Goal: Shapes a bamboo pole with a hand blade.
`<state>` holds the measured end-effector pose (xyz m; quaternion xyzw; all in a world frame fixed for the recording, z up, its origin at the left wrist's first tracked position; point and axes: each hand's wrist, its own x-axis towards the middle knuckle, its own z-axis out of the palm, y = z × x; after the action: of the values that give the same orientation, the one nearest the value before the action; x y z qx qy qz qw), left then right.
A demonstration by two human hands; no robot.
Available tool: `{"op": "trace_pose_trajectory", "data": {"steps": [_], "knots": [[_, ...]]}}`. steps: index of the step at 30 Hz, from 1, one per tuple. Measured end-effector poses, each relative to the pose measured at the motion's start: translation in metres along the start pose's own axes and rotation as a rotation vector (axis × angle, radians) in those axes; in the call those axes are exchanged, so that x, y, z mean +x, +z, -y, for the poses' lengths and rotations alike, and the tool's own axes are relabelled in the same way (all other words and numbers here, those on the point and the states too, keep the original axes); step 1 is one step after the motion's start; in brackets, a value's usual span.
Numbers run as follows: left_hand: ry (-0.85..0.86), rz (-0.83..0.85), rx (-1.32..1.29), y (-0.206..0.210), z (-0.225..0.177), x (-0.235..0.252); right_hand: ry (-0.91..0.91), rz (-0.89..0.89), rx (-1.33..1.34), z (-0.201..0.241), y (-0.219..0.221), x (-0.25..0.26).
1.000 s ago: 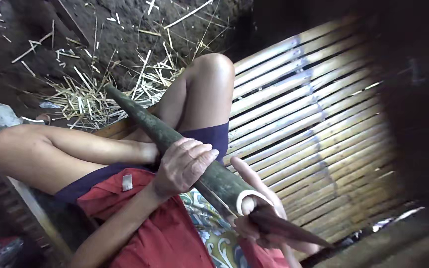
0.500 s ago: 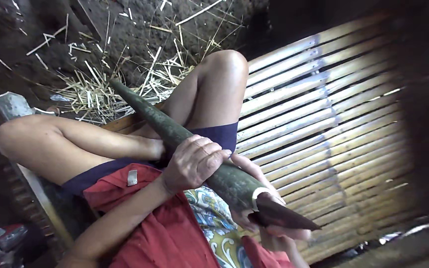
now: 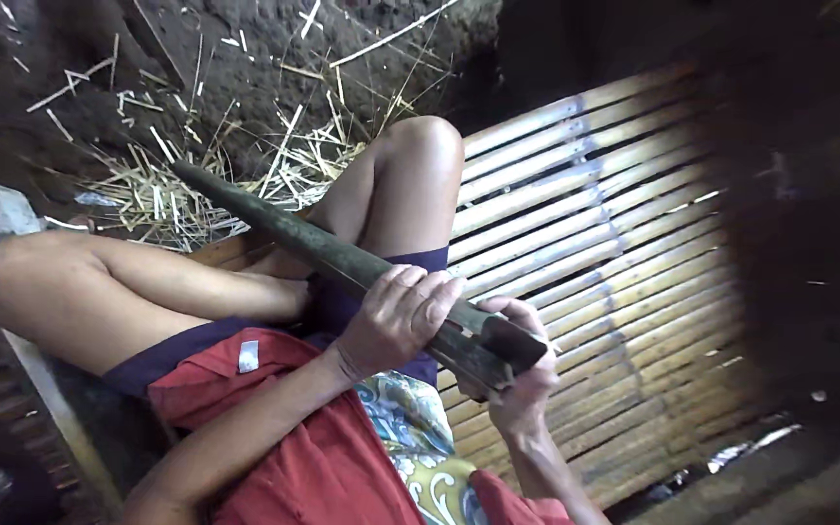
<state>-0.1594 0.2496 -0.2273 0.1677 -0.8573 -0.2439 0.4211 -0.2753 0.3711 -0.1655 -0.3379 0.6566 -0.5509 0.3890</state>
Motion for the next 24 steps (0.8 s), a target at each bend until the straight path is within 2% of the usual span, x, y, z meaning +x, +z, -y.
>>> {"op": "trace_pose_trajectory", "data": {"steps": [2, 3, 6, 10, 13, 16, 21, 24], "knots": [[0.02, -0.012, 0.004, -0.002, 0.004, -0.003, -0.073, -0.003, -0.13, 0.0, 0.004, 0.003], [0.021, -0.027, -0.004, -0.004, 0.005, -0.006, -0.054, 0.043, -0.128, 0.004, 0.005, 0.001], [0.016, -0.102, -0.063, -0.008, 0.007, -0.015, -0.024, 0.281, -0.064, 0.018, -0.001, -0.007], [-0.001, -0.161, -0.127, -0.014, 0.014, -0.026, 0.089, 0.472, 0.503, 0.02, 0.001, -0.021], [0.0, -0.16, -0.125, -0.016, 0.013, -0.026, 0.178, 0.435, 0.632, 0.016, 0.014, -0.018], [0.001, -0.144, -0.11, -0.015, 0.012, -0.026, 0.22, 0.358, 0.595, 0.024, 0.024, -0.007], [0.003, -0.144, -0.096, -0.013, 0.013, -0.025, 0.064, 0.307, 0.397, 0.024, 0.025, 0.002], [0.014, -0.146, -0.096, -0.011, 0.014, -0.026, -0.051, 0.271, 0.293, -0.004, 0.028, -0.001]]}}
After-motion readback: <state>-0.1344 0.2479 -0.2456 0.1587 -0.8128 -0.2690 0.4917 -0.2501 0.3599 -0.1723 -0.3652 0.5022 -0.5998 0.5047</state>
